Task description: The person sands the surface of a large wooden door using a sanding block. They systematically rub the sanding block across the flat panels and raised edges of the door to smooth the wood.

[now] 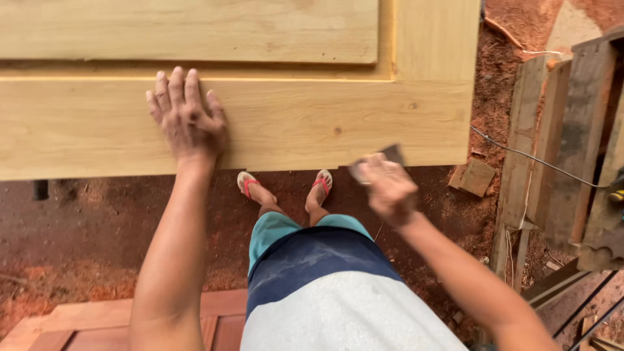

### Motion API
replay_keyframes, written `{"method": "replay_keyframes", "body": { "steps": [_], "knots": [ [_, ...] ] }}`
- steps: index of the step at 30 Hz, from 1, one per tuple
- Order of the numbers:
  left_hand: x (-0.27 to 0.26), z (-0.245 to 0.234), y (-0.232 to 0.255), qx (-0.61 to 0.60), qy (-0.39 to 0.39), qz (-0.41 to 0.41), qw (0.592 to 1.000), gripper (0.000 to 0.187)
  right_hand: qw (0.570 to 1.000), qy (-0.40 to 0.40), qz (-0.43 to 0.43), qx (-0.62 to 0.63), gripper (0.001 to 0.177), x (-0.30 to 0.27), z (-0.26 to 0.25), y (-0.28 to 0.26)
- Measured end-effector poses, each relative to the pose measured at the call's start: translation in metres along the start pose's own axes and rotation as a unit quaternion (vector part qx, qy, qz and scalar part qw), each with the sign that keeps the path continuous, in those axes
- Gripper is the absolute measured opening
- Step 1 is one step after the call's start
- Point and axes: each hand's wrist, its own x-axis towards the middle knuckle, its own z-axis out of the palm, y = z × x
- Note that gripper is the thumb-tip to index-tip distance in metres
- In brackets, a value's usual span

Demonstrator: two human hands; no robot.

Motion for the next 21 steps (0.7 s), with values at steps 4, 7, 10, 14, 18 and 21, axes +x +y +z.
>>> {"method": "replay_keyframes", "body": {
  "steps": [4,7,10,14,18,21],
  "knots": [
    [-0.001,-0.001,-0.002,-0.006,-0.035,-0.014,0.999,0.051,0.995,-0.030,-0.093,0.019,0.023,0.060,0.080,-0.090],
    [0.000,-0.009,-0.003,-0.032,-0.010,-0.012,0.999,0.045,0.988,-0.070,-0.040,0.135,0.016,0.077,0.002,-0.052],
    [0.004,-0.006,0.000,-0.025,-0.040,-0.041,0.998,0.043,0.998,-0.047,-0.002,-0.034,0.021,-0.016,-0.004,0.016],
    [0.003,0.000,-0.006,0.011,-0.015,-0.033,0.999,0.042,1.000,0.005,-0.004,-0.027,0.012,0.070,0.078,-0.085],
    [0.000,-0.010,-0.008,-0.047,-0.007,-0.013,0.999,0.041,0.989,-0.098,-0.062,0.090,0.034,0.095,0.054,-0.081],
    [0.004,-0.010,-0.005,-0.064,0.009,-0.016,0.998,0.037,0.995,-0.085,0.000,0.047,0.025,0.022,0.000,0.016]
  ]
}}
